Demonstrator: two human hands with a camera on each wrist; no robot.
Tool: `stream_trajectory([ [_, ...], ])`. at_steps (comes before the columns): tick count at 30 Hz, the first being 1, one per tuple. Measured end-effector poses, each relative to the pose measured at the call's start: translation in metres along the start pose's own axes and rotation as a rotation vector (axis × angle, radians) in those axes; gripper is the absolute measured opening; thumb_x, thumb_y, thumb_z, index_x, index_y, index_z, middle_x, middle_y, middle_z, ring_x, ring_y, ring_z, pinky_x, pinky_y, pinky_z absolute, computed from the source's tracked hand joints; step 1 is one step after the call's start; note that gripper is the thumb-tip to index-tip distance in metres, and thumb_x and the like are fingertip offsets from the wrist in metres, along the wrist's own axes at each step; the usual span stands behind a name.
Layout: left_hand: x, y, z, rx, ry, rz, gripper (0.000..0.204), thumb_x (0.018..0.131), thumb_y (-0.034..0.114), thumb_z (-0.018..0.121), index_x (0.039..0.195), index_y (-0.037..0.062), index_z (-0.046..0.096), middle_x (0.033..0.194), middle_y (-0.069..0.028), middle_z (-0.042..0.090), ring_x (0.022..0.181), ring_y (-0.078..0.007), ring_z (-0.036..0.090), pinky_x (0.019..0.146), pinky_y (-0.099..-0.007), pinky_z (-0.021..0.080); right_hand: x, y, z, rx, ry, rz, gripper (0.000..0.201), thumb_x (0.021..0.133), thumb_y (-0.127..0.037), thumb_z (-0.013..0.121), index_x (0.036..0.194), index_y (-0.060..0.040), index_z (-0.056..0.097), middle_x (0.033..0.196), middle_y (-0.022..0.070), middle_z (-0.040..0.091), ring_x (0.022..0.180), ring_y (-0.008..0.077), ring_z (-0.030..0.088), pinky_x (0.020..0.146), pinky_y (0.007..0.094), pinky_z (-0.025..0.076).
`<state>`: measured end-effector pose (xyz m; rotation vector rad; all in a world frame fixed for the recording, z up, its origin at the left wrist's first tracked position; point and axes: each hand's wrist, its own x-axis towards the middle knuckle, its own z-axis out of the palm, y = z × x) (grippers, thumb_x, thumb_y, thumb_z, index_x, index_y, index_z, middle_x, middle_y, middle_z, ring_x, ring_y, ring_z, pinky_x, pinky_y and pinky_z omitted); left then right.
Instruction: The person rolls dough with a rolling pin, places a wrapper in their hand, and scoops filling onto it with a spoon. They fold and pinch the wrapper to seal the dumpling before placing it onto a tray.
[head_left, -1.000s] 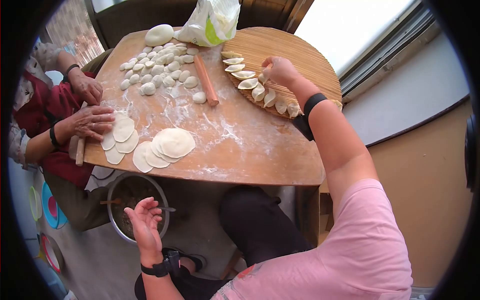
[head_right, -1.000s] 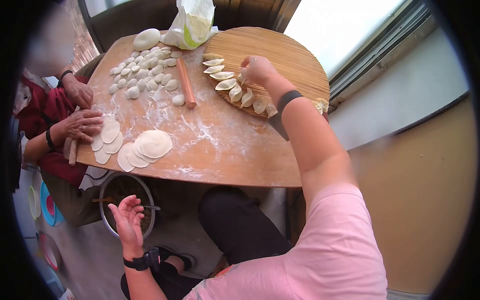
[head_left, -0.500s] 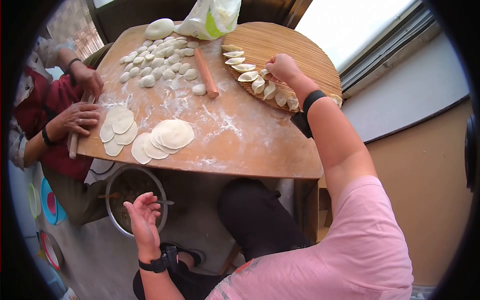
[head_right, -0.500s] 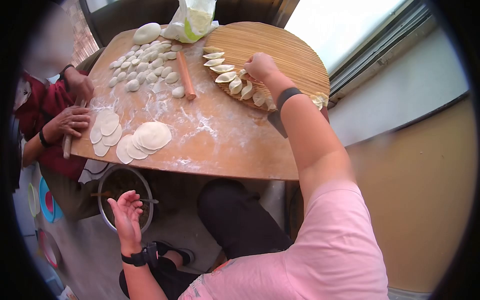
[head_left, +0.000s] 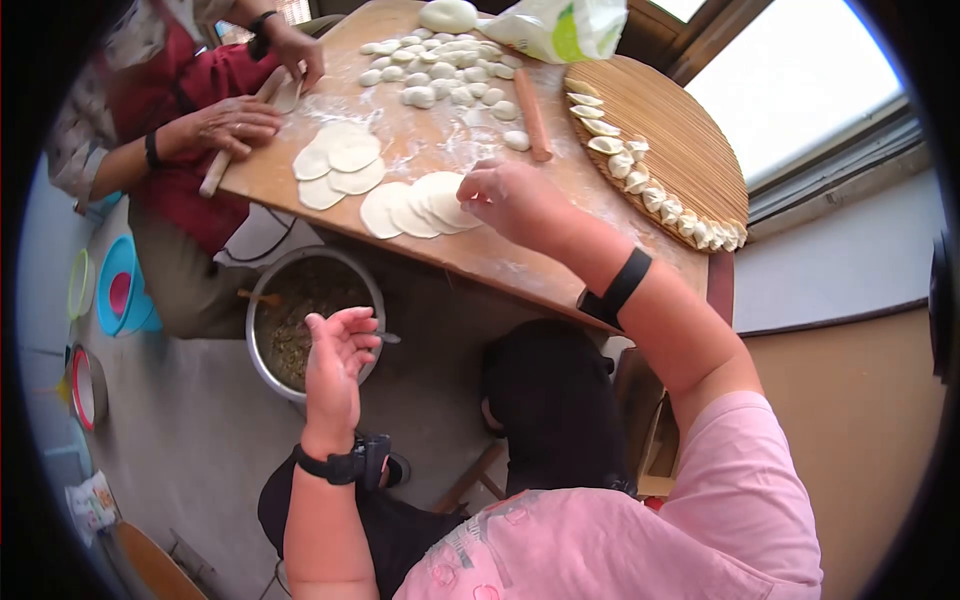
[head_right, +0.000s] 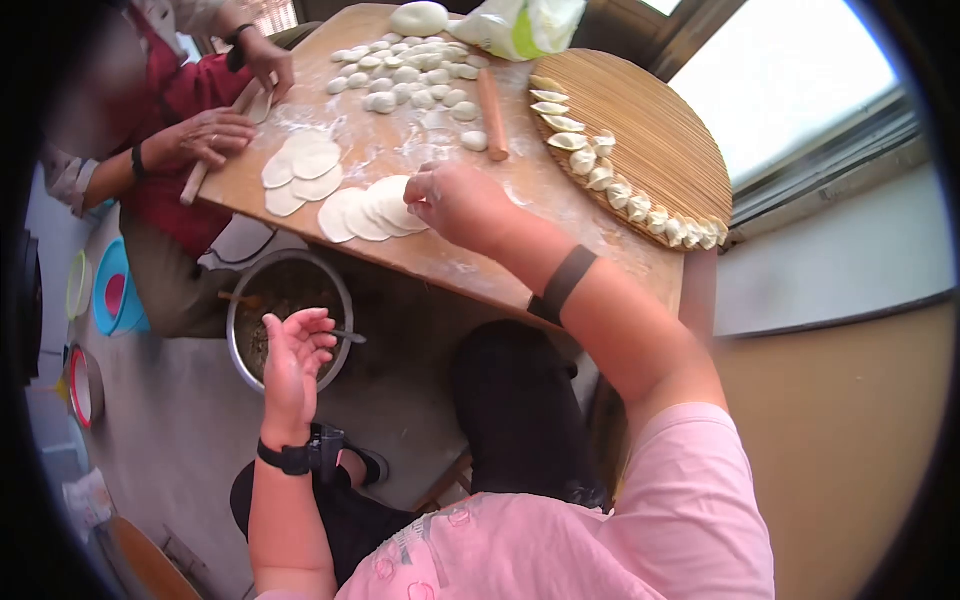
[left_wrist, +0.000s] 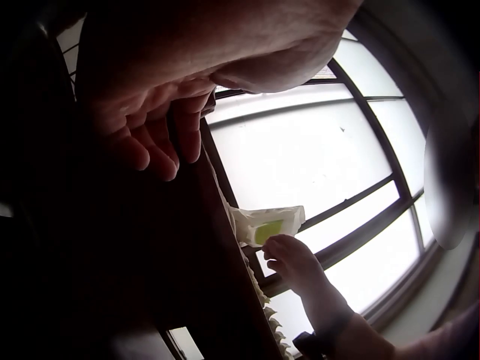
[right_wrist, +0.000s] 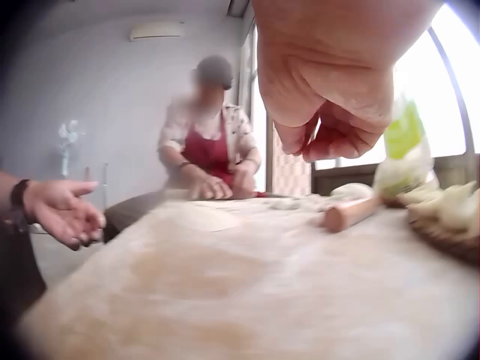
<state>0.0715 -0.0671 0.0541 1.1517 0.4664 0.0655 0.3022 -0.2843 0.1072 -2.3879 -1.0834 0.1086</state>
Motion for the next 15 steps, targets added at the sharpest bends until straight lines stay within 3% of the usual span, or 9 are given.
stream_trajectory([
  [2,-0.003,-0.001,-0.003,-0.031,-0.009,0.005,0.068,0.106,0.059,0.026,0.117,0.0032,0.063,0.104,-0.0042,0.064,0.089,-0.0115,0.057,0.079,-0.0254,0.044,0.004,-0.012,0.013,-0.210,0.043,-0.111,0.016,0.091,-0.017,0.063,0.093,-0.0033,0.071,0.102,0.0169,0.068,0.095,0.0368,0.065,0.082,0.0430,0.053],
  [5,-0.006,0.000,-0.009,-0.041,-0.015,0.018,0.069,0.106,0.060,0.025,0.117,0.0031,0.063,0.103,-0.0043,0.064,0.089,-0.0118,0.058,0.079,-0.0256,0.044,0.009,-0.011,0.020,-0.309,0.058,-0.197,0.018,0.092,-0.017,0.060,0.096,-0.0019,0.070,0.104,0.0162,0.066,0.096,0.0379,0.063,0.082,0.0435,0.052],
  [8,-0.009,0.001,-0.016,-0.088,-0.017,0.015,0.069,0.106,0.060,0.025,0.117,0.0031,0.063,0.103,-0.0046,0.064,0.089,-0.0125,0.058,0.080,-0.0263,0.046,0.012,-0.004,0.024,-0.065,0.144,0.021,0.020,0.093,-0.017,0.057,0.101,-0.0013,0.068,0.104,0.0169,0.067,0.095,0.0372,0.064,0.082,0.0422,0.052],
  [9,-0.009,0.002,-0.017,-0.125,-0.013,0.005,0.069,0.106,0.059,0.025,0.118,0.0032,0.063,0.103,-0.0046,0.064,0.089,-0.0126,0.058,0.080,-0.0266,0.046,0.016,-0.003,0.023,0.032,0.124,0.262,0.018,0.094,-0.015,0.057,0.101,-0.0020,0.068,0.098,0.0146,0.067,0.091,0.0298,0.065,0.080,0.0392,0.052],
  [10,-0.010,0.002,-0.020,-0.163,-0.006,-0.003,0.068,0.106,0.059,0.025,0.118,0.0032,0.063,0.102,-0.0047,0.064,0.088,-0.0126,0.058,0.080,-0.0268,0.046,0.012,-0.008,0.021,0.431,0.230,0.471,0.018,0.095,-0.018,0.060,0.099,-0.0016,0.067,0.090,0.0096,0.066,0.086,0.0201,0.062,0.079,0.0358,0.050],
  [12,-0.008,-0.003,-0.030,-0.303,-0.041,-0.032,0.070,0.105,0.061,0.027,0.126,0.0018,0.058,0.110,-0.0093,0.066,0.098,-0.0174,0.062,0.089,-0.0307,0.049,0.013,-0.007,0.019,0.693,0.227,0.486,0.025,0.098,-0.024,0.059,0.106,-0.0018,0.067,0.095,0.0009,0.065,0.090,0.0126,0.059,0.084,0.0294,0.047],
  [13,-0.008,-0.002,-0.028,-0.380,-0.044,-0.046,0.071,0.105,0.062,0.027,0.128,0.0011,0.056,0.112,-0.0107,0.065,0.101,-0.0188,0.062,0.092,-0.0318,0.049,0.013,-0.021,0.019,0.778,0.166,0.433,0.024,0.099,-0.022,0.059,0.110,-0.0012,0.066,0.099,0.0011,0.066,0.092,0.0109,0.059,0.088,0.0274,0.046],
  [15,-0.006,-0.003,-0.029,-0.527,-0.055,-0.073,0.077,0.102,0.066,0.030,0.135,-0.0007,0.050,0.122,-0.0158,0.064,0.112,-0.0255,0.062,0.099,-0.0367,0.048,0.006,-0.074,0.032,0.629,0.058,0.332,0.023,0.099,-0.020,0.060,0.111,-0.0011,0.066,0.099,0.0017,0.067,0.092,0.0101,0.059,0.087,0.0277,0.047],
])
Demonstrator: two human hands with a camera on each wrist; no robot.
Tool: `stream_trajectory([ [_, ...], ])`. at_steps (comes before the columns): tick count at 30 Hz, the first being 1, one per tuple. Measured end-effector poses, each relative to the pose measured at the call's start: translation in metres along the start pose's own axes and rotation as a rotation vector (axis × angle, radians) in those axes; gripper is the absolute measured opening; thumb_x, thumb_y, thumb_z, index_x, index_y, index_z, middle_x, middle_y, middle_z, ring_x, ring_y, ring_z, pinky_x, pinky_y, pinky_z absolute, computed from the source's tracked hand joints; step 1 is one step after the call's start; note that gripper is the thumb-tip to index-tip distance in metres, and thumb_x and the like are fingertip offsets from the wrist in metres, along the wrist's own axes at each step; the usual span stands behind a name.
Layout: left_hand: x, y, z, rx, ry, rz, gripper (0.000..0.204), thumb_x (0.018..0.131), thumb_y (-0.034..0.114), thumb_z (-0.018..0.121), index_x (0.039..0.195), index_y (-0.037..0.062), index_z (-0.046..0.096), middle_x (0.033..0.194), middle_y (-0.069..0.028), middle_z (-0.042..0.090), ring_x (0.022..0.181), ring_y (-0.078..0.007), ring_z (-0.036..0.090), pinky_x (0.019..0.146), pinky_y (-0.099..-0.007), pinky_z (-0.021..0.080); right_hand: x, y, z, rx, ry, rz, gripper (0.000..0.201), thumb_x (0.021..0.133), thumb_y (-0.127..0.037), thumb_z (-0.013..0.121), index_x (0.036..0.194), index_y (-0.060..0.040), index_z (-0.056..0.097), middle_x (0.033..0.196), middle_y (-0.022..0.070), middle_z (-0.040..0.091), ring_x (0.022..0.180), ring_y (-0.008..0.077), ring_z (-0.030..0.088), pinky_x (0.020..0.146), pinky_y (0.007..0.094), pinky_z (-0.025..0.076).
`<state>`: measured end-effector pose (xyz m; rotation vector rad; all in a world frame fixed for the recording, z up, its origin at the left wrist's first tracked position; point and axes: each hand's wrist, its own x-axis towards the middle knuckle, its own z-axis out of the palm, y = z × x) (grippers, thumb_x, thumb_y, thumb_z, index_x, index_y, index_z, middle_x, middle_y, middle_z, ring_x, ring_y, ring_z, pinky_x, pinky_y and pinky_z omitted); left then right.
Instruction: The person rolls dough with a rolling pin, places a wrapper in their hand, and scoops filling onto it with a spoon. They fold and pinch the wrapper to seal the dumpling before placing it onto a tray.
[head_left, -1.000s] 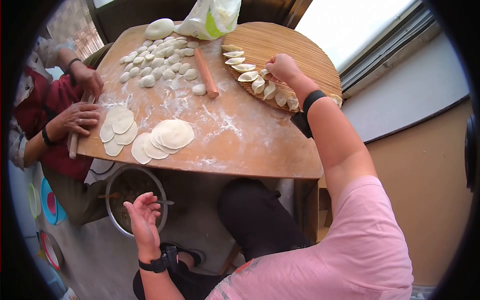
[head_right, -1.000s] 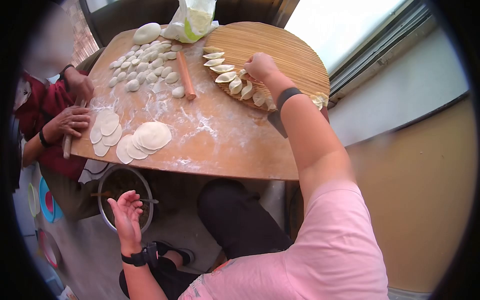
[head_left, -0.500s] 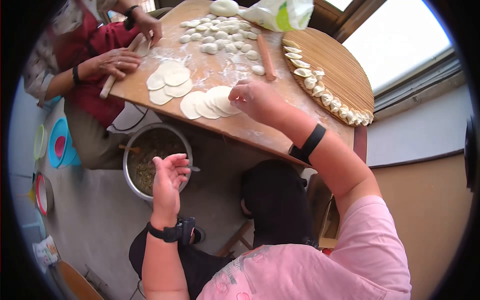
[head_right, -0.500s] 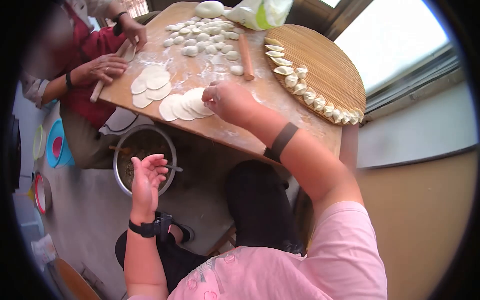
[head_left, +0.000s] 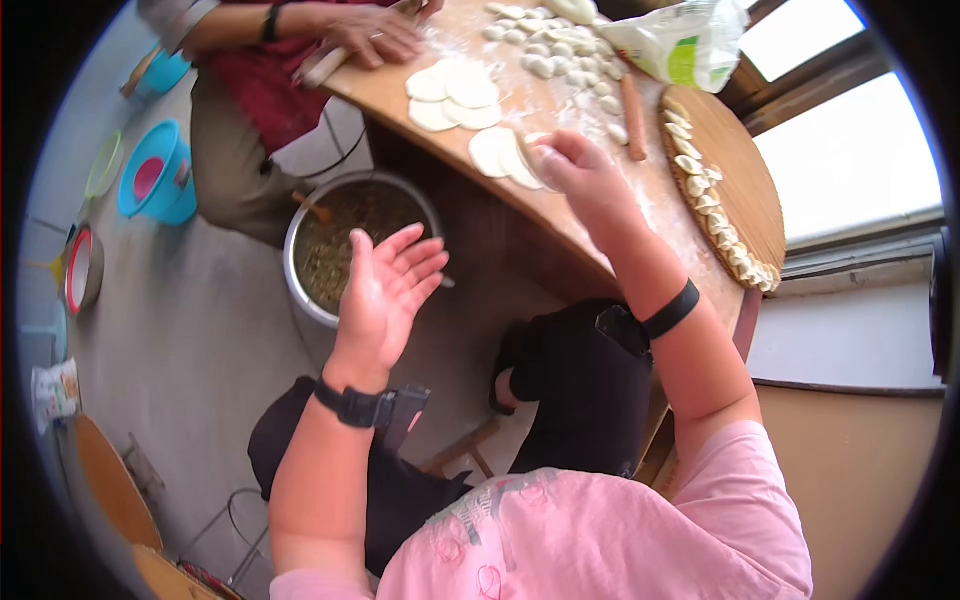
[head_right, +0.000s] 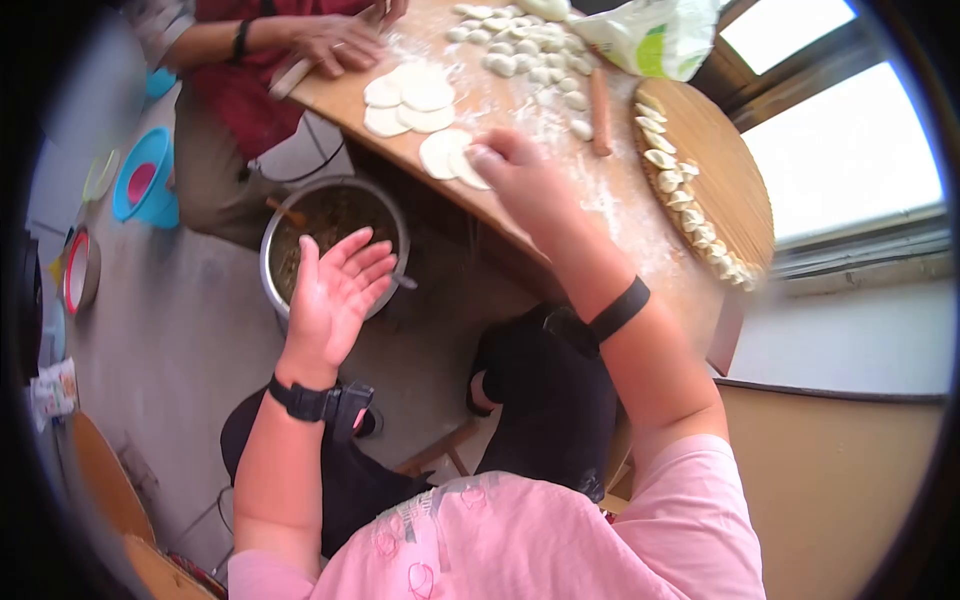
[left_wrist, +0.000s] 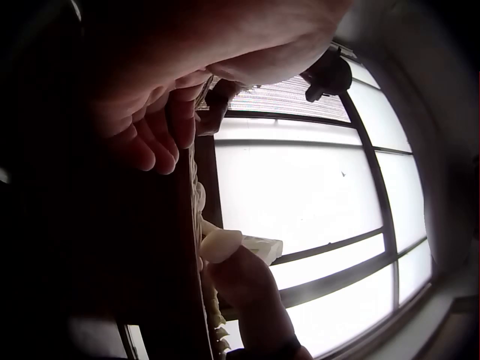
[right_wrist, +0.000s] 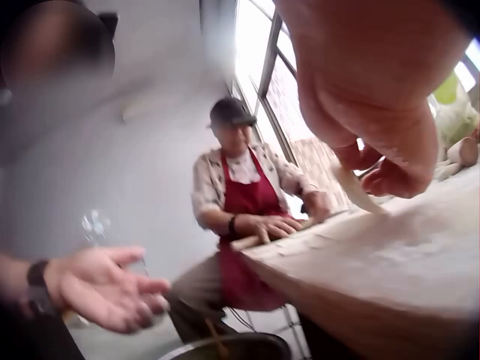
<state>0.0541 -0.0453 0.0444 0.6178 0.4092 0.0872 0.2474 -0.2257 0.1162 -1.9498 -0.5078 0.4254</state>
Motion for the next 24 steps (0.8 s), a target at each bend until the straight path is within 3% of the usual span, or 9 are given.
stream_trajectory([
  [3,0.002,0.001,-0.007,-0.261,-0.042,-0.057,0.077,0.101,0.069,0.029,0.130,0.0014,0.052,0.126,-0.0193,0.062,0.115,-0.0314,0.061,0.099,-0.0412,0.049,-0.030,-0.030,0.066,-0.096,-0.182,-0.228,0.023,0.099,-0.018,0.062,0.111,0.0004,0.066,0.100,0.0041,0.068,0.091,0.0100,0.060,0.085,0.0292,0.050],
  [4,-0.002,0.005,-0.003,-0.335,-0.043,-0.043,0.075,0.101,0.068,0.029,0.127,0.0020,0.053,0.126,-0.0206,0.062,0.116,-0.0342,0.061,0.099,-0.0432,0.050,-0.031,-0.027,0.086,0.097,-0.213,-0.164,0.023,0.097,-0.018,0.063,0.108,0.0019,0.066,0.092,0.0119,0.064,0.094,0.0210,0.069,0.081,0.0353,0.054],
  [5,0.000,0.003,-0.012,-0.352,-0.001,0.004,0.068,0.103,0.062,0.032,0.128,0.0016,0.052,0.126,-0.0209,0.061,0.118,-0.0351,0.060,0.099,-0.0439,0.050,-0.027,-0.018,0.098,0.023,-0.211,-0.215,0.019,0.094,-0.016,0.064,0.106,-0.0004,0.066,0.094,0.0151,0.063,0.093,0.0262,0.069,0.078,0.0387,0.055],
  [7,-0.005,0.011,-0.022,-0.303,0.131,0.111,0.054,0.108,0.046,0.035,0.131,-0.0003,0.050,0.127,-0.0222,0.060,0.118,-0.0348,0.060,0.101,-0.0435,0.050,-0.012,0.019,0.117,-0.427,-0.227,-0.484,0.015,0.091,-0.012,0.064,0.101,-0.0010,0.064,0.101,0.0196,0.063,0.091,0.0311,0.068,0.075,0.0414,0.055],
  [8,-0.005,0.013,-0.031,-0.259,0.180,0.165,0.050,0.108,0.041,0.036,0.132,-0.0012,0.049,0.128,-0.0233,0.060,0.120,-0.0355,0.059,0.102,-0.0433,0.049,-0.014,0.035,0.126,-0.621,-0.333,-0.468,0.015,0.090,-0.010,0.061,0.103,-0.0031,0.061,0.106,0.0215,0.059,0.087,0.0369,0.065,0.074,0.0447,0.055],
  [11,-0.010,0.020,-0.059,-0.139,0.304,0.297,0.041,0.109,0.028,0.037,0.134,-0.0033,0.047,0.131,-0.0254,0.058,0.122,-0.0370,0.058,0.104,-0.0430,0.048,-0.024,0.090,0.148,-0.917,-0.457,-0.444,0.018,0.093,-0.011,0.055,0.110,-0.0053,0.057,0.105,0.0199,0.056,0.088,0.0388,0.065,0.075,0.0469,0.054],
  [14,-0.014,0.030,-0.073,-0.066,0.371,0.378,0.040,0.109,0.024,0.037,0.134,-0.0056,0.045,0.131,-0.0259,0.058,0.122,-0.0368,0.058,0.105,-0.0429,0.047,-0.018,0.118,0.156,-0.915,-0.469,-0.490,0.018,0.095,-0.010,0.050,0.112,-0.0058,0.055,0.104,0.0186,0.055,0.086,0.0383,0.065,0.074,0.0484,0.054],
  [21,-0.014,0.032,-0.097,-0.142,0.393,0.334,0.042,0.109,0.026,0.034,0.132,-0.0078,0.047,0.131,-0.0272,0.057,0.122,-0.0367,0.058,0.107,-0.0432,0.046,-0.004,0.104,0.164,-0.989,-0.358,-0.514,0.021,0.096,-0.013,0.051,0.111,-0.0082,0.065,0.091,0.0129,0.063,0.085,0.0342,0.066,0.071,0.0459,0.054],
  [24,-0.013,0.032,-0.096,-0.157,0.379,0.324,0.041,0.109,0.024,0.034,0.131,-0.0061,0.049,0.124,-0.0233,0.061,0.116,-0.0323,0.060,0.104,-0.0411,0.046,-0.006,0.100,0.163,-1.003,-0.463,-0.529,0.022,0.094,-0.011,0.052,0.111,-0.0073,0.066,0.093,0.0129,0.063,0.084,0.0336,0.066,0.070,0.0452,0.054],
])
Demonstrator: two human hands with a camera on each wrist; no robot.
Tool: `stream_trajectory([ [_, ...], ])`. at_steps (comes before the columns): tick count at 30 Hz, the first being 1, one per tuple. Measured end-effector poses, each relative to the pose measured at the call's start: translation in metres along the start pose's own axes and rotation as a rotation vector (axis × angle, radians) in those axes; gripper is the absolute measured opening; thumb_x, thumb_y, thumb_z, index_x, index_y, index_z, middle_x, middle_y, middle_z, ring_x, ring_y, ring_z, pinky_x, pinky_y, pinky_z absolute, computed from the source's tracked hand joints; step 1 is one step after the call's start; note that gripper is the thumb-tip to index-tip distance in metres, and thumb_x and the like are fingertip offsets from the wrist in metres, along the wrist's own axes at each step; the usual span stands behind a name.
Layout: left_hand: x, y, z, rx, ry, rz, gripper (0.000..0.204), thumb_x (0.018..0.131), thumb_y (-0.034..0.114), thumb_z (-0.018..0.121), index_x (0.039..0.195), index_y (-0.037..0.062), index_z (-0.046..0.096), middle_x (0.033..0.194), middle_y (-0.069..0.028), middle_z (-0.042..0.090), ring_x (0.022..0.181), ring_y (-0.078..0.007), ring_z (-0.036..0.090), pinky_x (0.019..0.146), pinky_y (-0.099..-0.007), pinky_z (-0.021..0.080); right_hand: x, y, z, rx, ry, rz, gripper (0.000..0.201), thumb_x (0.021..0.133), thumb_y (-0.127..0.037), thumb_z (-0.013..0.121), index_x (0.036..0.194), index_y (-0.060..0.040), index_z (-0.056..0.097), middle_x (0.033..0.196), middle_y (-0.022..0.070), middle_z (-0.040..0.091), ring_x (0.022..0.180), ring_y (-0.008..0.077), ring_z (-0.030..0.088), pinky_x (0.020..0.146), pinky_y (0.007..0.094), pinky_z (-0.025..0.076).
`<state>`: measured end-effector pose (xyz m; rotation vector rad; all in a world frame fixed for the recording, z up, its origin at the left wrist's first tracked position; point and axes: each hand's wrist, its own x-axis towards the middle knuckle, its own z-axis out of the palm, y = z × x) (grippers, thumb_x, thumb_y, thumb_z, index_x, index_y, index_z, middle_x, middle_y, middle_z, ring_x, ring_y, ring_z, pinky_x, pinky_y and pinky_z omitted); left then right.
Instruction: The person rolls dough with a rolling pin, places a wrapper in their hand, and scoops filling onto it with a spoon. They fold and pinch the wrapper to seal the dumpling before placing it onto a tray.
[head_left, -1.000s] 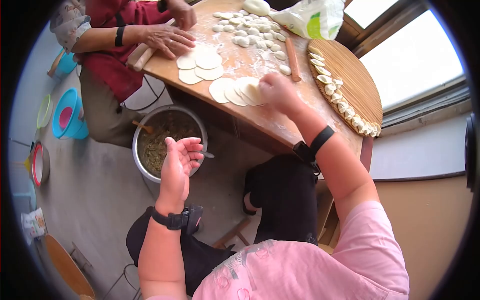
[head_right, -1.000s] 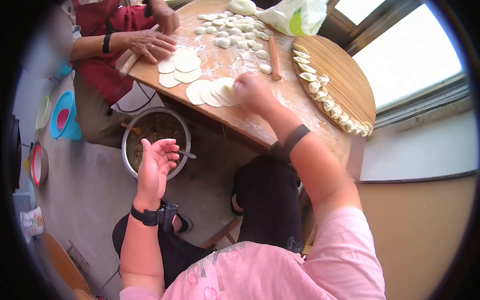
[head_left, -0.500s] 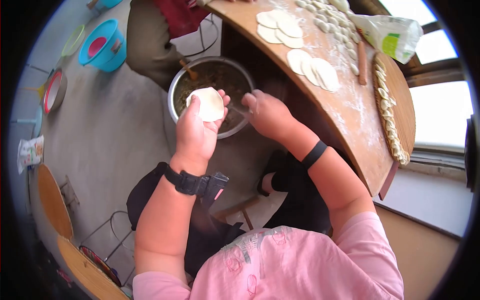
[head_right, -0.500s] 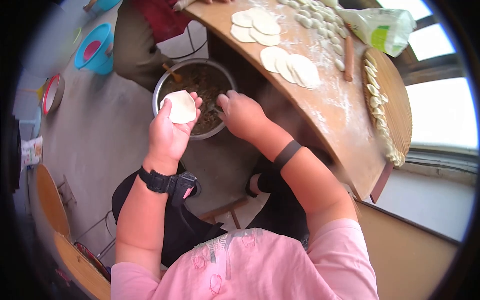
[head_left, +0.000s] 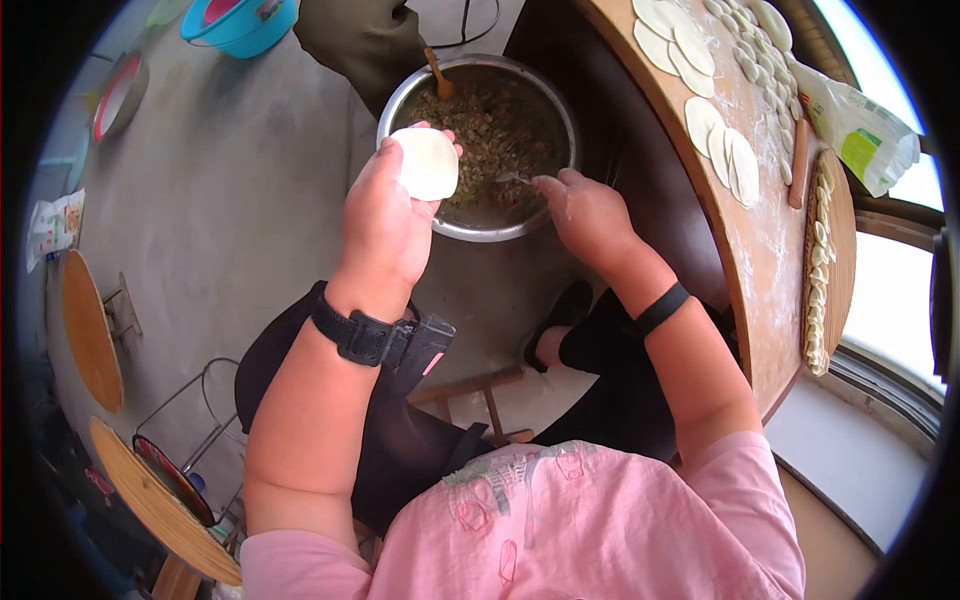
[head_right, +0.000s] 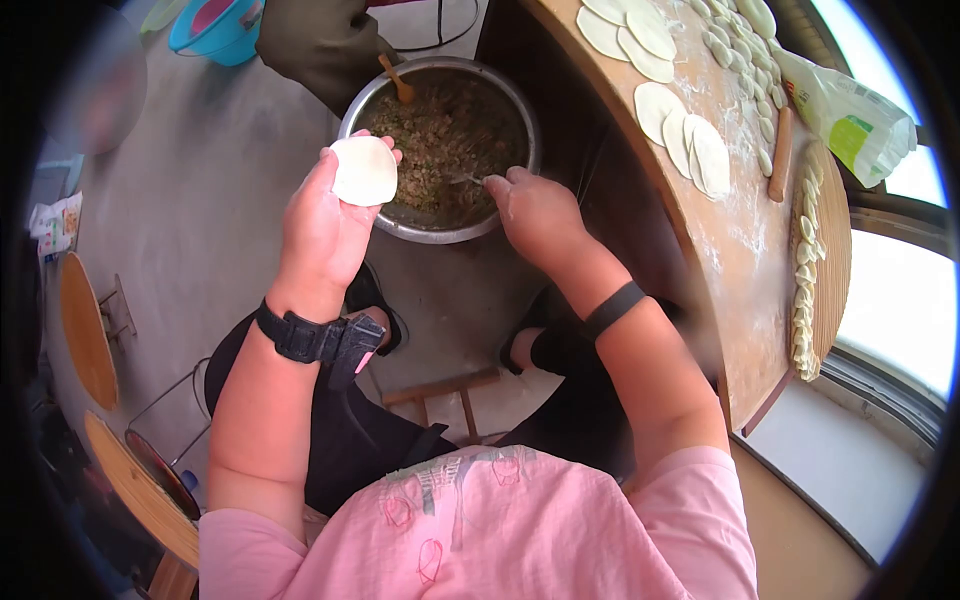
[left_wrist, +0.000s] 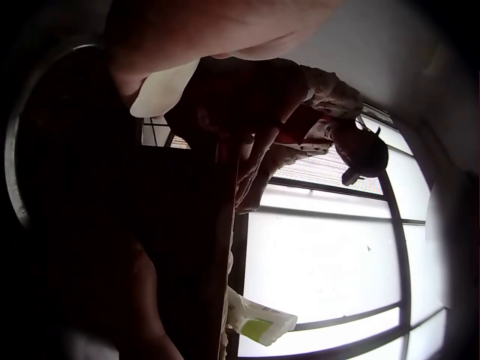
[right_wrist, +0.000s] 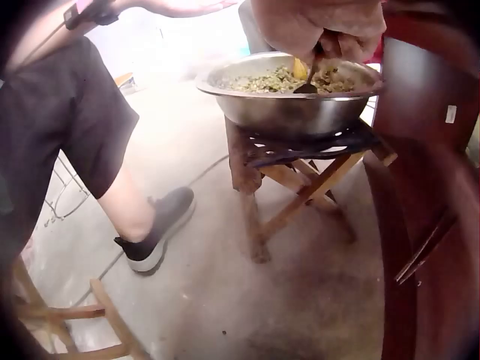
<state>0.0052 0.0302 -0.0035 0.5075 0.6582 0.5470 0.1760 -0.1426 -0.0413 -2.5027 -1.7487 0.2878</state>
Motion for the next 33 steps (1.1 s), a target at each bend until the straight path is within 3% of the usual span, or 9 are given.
stream_trajectory([
  [10,0.004,-0.004,0.002,0.031,0.003,0.002,0.045,0.110,0.026,0.033,0.136,-0.0087,0.044,0.129,-0.0260,0.059,0.123,-0.0350,0.057,0.108,-0.0428,0.044,-0.008,0.000,0.005,-0.035,-0.149,-0.077,0.017,0.091,-0.009,0.052,0.097,-0.0060,0.067,0.092,0.0147,0.064,0.084,0.0341,0.067,0.070,0.0467,0.054],
  [13,0.002,-0.003,0.003,0.028,0.007,0.006,0.045,0.110,0.026,0.033,0.136,-0.0086,0.044,0.129,-0.0258,0.059,0.123,-0.0347,0.057,0.108,-0.0428,0.044,-0.007,-0.006,0.001,-0.043,-0.231,-0.012,0.028,0.089,-0.008,0.053,0.111,-0.0061,0.070,0.095,0.0147,0.069,0.090,0.0347,0.068,0.076,0.0453,0.055],
  [16,0.003,-0.004,0.002,0.022,0.017,0.011,0.045,0.110,0.026,0.033,0.135,-0.0086,0.045,0.129,-0.0261,0.059,0.122,-0.0348,0.058,0.108,-0.0429,0.044,-0.006,-0.012,-0.002,-0.008,-0.318,0.023,0.029,0.090,-0.008,0.052,0.112,-0.0053,0.070,0.095,0.0169,0.071,0.094,0.0353,0.068,0.080,0.0462,0.055],
  [19,0.005,-0.003,0.001,0.018,0.038,0.040,0.044,0.110,0.026,0.032,0.133,-0.0085,0.047,0.129,-0.0265,0.059,0.122,-0.0351,0.058,0.108,-0.0431,0.045,-0.012,-0.012,0.008,0.180,-0.232,0.012,0.026,0.090,-0.006,0.051,0.106,-0.0056,0.072,0.093,0.0192,0.070,0.090,0.0374,0.068,0.076,0.0486,0.055],
  [22,0.006,0.001,0.000,0.034,0.072,0.089,0.044,0.110,0.026,0.032,0.132,-0.0083,0.048,0.129,-0.0267,0.059,0.121,-0.0355,0.059,0.107,-0.0435,0.045,-0.010,-0.008,0.019,0.429,-0.123,0.016,0.030,0.091,-0.006,0.050,0.111,-0.0059,0.072,0.084,0.0151,0.071,0.080,0.0297,0.069,0.071,0.0423,0.054],
  [25,0.009,0.003,-0.005,0.034,0.101,0.124,0.044,0.110,0.026,0.032,0.130,-0.0080,0.049,0.129,-0.0267,0.059,0.120,-0.0357,0.059,0.107,-0.0438,0.045,-0.002,-0.012,-0.005,0.970,-0.440,0.548,0.028,0.096,-0.007,0.052,0.119,-0.0041,0.068,0.075,0.0016,0.060,0.061,0.0131,0.054,0.057,0.0279,0.045],
  [28,0.010,0.005,-0.008,0.014,0.109,0.119,0.043,0.110,0.027,0.032,0.129,-0.0079,0.050,0.128,-0.0263,0.059,0.119,-0.0357,0.059,0.106,-0.0440,0.046,-0.002,-0.005,-0.009,1.364,-0.438,0.691,0.029,0.099,-0.010,0.052,0.124,-0.0019,0.063,0.073,-0.0072,0.044,0.059,0.0019,0.033,0.051,0.0181,0.029],
  [33,0.010,0.000,-0.011,-0.043,0.112,0.059,0.043,0.110,0.028,0.034,0.129,-0.0077,0.050,0.128,-0.0257,0.059,0.118,-0.0354,0.060,0.107,-0.0444,0.046,0.002,-0.002,-0.044,1.648,-0.377,0.586,0.028,0.102,-0.011,0.049,0.125,0.0007,0.060,0.071,-0.0075,0.041,0.056,0.0018,0.030,0.048,0.0180,0.025],
])
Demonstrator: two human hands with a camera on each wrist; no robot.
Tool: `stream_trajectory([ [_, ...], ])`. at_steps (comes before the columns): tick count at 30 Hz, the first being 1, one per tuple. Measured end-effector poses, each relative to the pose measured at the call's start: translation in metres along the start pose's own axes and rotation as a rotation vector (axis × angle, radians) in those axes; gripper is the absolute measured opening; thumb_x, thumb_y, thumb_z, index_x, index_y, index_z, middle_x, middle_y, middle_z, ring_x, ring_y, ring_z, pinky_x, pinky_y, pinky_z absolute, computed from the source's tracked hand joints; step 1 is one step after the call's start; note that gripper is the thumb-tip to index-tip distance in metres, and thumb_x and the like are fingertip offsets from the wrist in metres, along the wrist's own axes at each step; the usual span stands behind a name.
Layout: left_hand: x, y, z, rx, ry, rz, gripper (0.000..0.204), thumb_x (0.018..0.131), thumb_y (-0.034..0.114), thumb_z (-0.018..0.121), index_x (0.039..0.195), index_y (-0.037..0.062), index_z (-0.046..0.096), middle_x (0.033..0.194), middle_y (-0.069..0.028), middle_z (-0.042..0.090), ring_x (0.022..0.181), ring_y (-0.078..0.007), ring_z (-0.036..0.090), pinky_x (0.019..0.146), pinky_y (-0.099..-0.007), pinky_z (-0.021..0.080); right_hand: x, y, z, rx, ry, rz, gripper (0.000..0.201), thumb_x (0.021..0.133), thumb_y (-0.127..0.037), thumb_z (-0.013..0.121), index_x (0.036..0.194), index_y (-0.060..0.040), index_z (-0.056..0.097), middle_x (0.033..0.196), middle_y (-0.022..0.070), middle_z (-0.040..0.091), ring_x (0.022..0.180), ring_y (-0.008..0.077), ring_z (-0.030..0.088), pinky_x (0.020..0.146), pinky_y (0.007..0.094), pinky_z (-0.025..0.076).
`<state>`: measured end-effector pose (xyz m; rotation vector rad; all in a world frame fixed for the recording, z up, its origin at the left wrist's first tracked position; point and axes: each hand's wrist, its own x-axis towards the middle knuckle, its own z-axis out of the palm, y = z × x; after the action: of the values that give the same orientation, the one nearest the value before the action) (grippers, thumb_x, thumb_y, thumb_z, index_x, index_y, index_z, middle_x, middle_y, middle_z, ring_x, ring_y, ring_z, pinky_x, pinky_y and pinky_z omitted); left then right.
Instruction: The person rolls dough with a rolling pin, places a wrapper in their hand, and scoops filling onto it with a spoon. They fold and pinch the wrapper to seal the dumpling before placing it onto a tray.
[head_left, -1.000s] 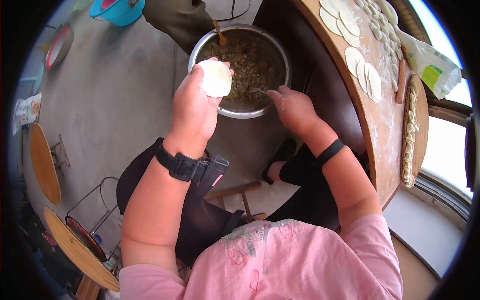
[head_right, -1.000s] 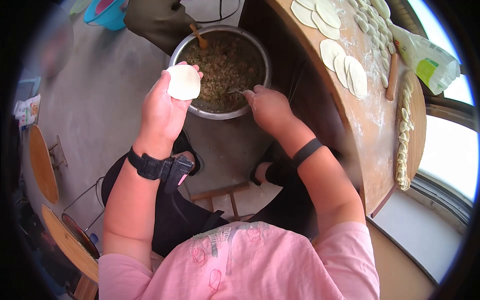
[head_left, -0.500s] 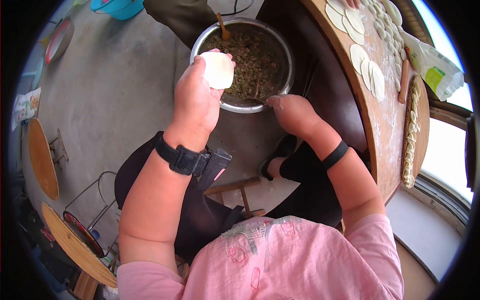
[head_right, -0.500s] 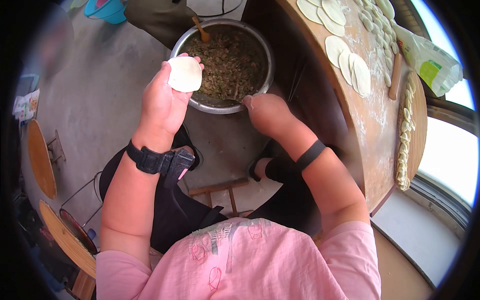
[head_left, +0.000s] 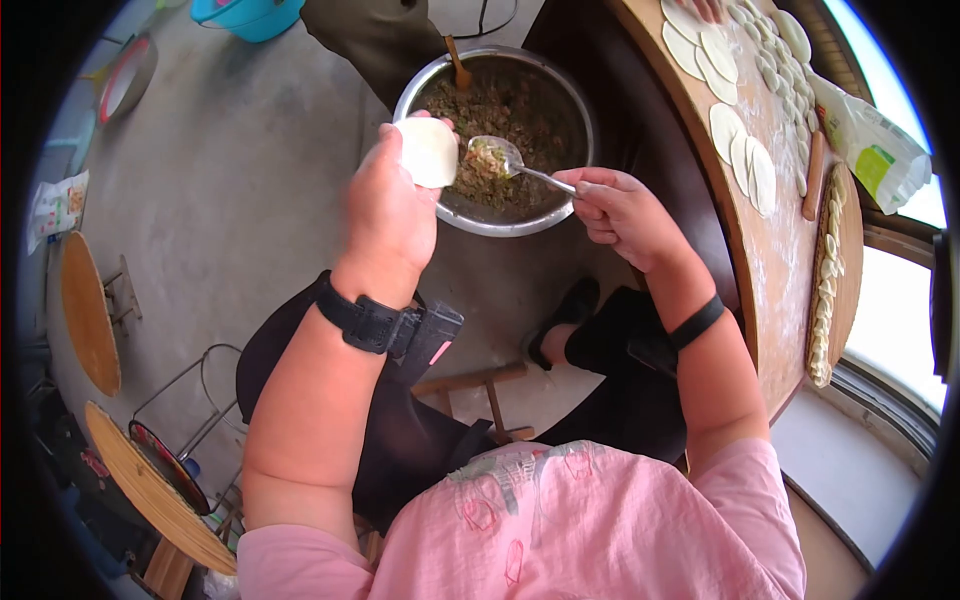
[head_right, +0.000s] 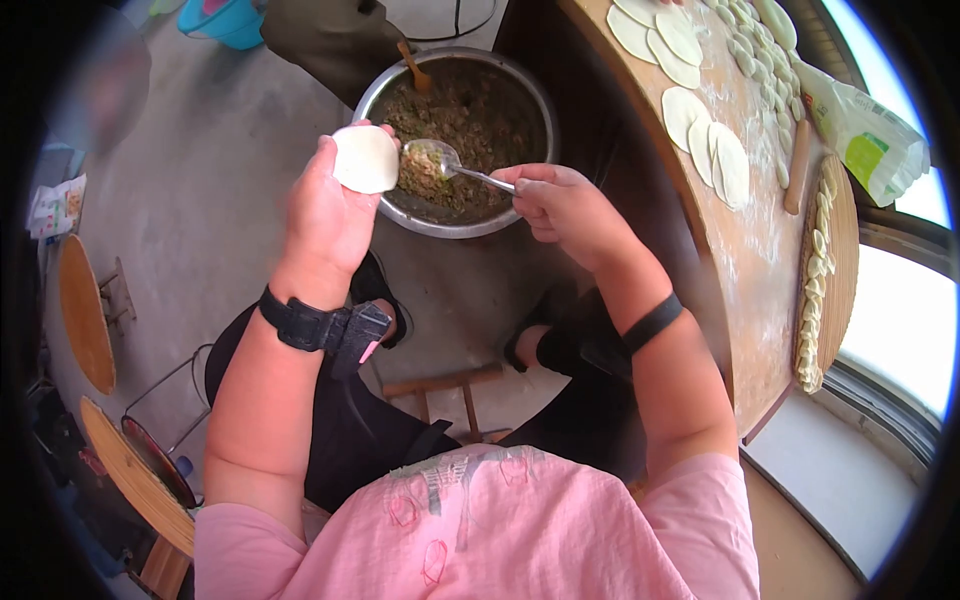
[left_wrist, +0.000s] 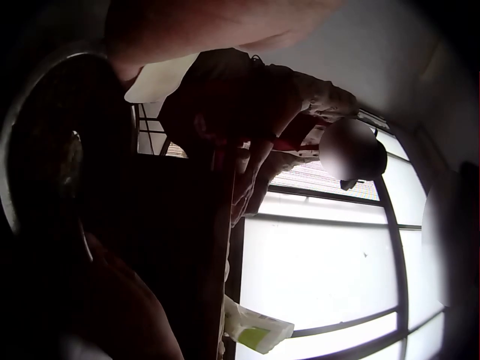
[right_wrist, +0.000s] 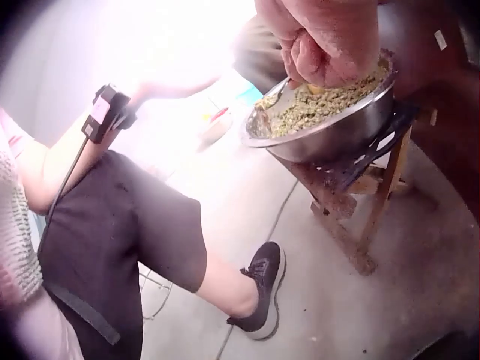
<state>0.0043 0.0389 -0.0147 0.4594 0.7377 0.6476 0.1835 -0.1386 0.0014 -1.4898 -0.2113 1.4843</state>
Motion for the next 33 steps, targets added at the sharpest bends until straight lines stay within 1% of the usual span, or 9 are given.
stream_trajectory([
  [3,-0.006,-0.002,0.012,-0.050,-0.024,-0.123,0.055,0.110,0.038,0.027,0.133,-0.0078,0.048,0.131,-0.0242,0.058,0.124,-0.0347,0.056,0.109,-0.0452,0.044,-0.014,-0.019,0.014,0.041,-0.039,-0.032,0.027,0.103,-0.010,0.048,0.124,0.0001,0.061,0.071,-0.0071,0.041,0.056,0.0014,0.029,0.049,0.0184,0.025],
  [6,-0.010,-0.003,0.017,-0.116,-0.117,-0.220,0.068,0.109,0.048,0.019,0.137,-0.0085,0.045,0.137,-0.0253,0.055,0.129,-0.0350,0.053,0.111,-0.0451,0.042,-0.015,-0.020,0.021,-0.224,0.059,-0.118,0.028,0.099,-0.008,0.050,0.121,-0.0026,0.066,0.072,-0.0051,0.047,0.062,0.0045,0.041,0.054,0.0219,0.036],
  [9,-0.015,-0.003,0.022,-0.153,-0.166,-0.254,0.082,0.106,0.057,0.011,0.142,-0.0110,0.040,0.140,-0.0288,0.051,0.133,-0.0364,0.049,0.116,-0.0449,0.037,-0.007,-0.003,0.025,-0.699,0.218,-0.617,0.029,0.097,-0.005,0.052,0.122,-0.0041,0.067,0.074,0.0018,0.054,0.066,0.0146,0.052,0.063,0.0291,0.047],
  [12,-0.016,0.000,0.023,-0.190,-0.136,-0.243,0.084,0.106,0.058,0.012,0.141,-0.0135,0.038,0.141,-0.0306,0.049,0.135,-0.0378,0.048,0.117,-0.0452,0.037,-0.002,0.012,0.026,-0.976,0.257,-0.954,0.034,0.094,-0.001,0.055,0.126,-0.0057,0.065,0.079,0.0091,0.055,0.070,0.0263,0.057,0.069,0.0335,0.051],
  [13,-0.016,0.002,0.023,-0.201,-0.139,-0.235,0.084,0.105,0.060,0.013,0.140,-0.0126,0.039,0.140,-0.0284,0.050,0.133,-0.0363,0.049,0.116,-0.0449,0.037,-0.003,0.019,0.027,-1.048,0.277,-0.987,0.044,0.090,0.002,0.058,0.130,-0.0135,0.064,0.083,0.0105,0.055,0.071,0.0304,0.059,0.064,0.0345,0.051],
  [17,-0.015,0.007,0.023,-0.246,-0.086,-0.209,0.084,0.104,0.063,0.018,0.138,-0.0104,0.041,0.137,-0.0239,0.053,0.129,-0.0333,0.051,0.115,-0.0437,0.038,0.006,0.041,0.027,-1.315,0.333,-1.028,0.055,0.086,0.001,0.060,0.136,-0.0224,0.060,0.084,0.0065,0.055,0.068,0.0268,0.061,0.057,0.0379,0.051],
  [23,-0.007,0.017,0.017,-0.236,0.004,-0.039,0.080,0.104,0.062,0.022,0.136,-0.0085,0.044,0.136,-0.0209,0.053,0.127,-0.0310,0.050,0.113,-0.0422,0.037,0.003,0.035,0.009,-1.281,0.432,-0.963,0.043,0.087,0.005,0.059,0.126,-0.0118,0.066,0.083,0.0107,0.058,0.071,0.0302,0.062,0.063,0.0392,0.052],
  [27,-0.009,0.021,0.015,-0.188,0.008,-0.012,0.076,0.105,0.060,0.024,0.135,-0.0065,0.045,0.136,-0.0188,0.052,0.127,-0.0291,0.049,0.114,-0.0424,0.034,0.003,0.028,-0.007,-1.459,0.390,-0.678,0.030,0.088,-0.001,0.057,0.114,-0.0083,0.070,0.088,0.0123,0.065,0.080,0.0342,0.066,0.068,0.0435,0.054],
  [33,-0.012,0.016,0.020,-0.156,-0.023,-0.020,0.074,0.106,0.058,0.025,0.134,-0.0068,0.047,0.134,-0.0183,0.054,0.126,-0.0298,0.049,0.114,-0.0437,0.033,0.012,0.040,-0.013,-1.709,0.321,-0.529,0.024,0.091,-0.011,0.054,0.106,-0.0080,0.072,0.092,0.0116,0.068,0.082,0.0322,0.069,0.067,0.0432,0.056],
])
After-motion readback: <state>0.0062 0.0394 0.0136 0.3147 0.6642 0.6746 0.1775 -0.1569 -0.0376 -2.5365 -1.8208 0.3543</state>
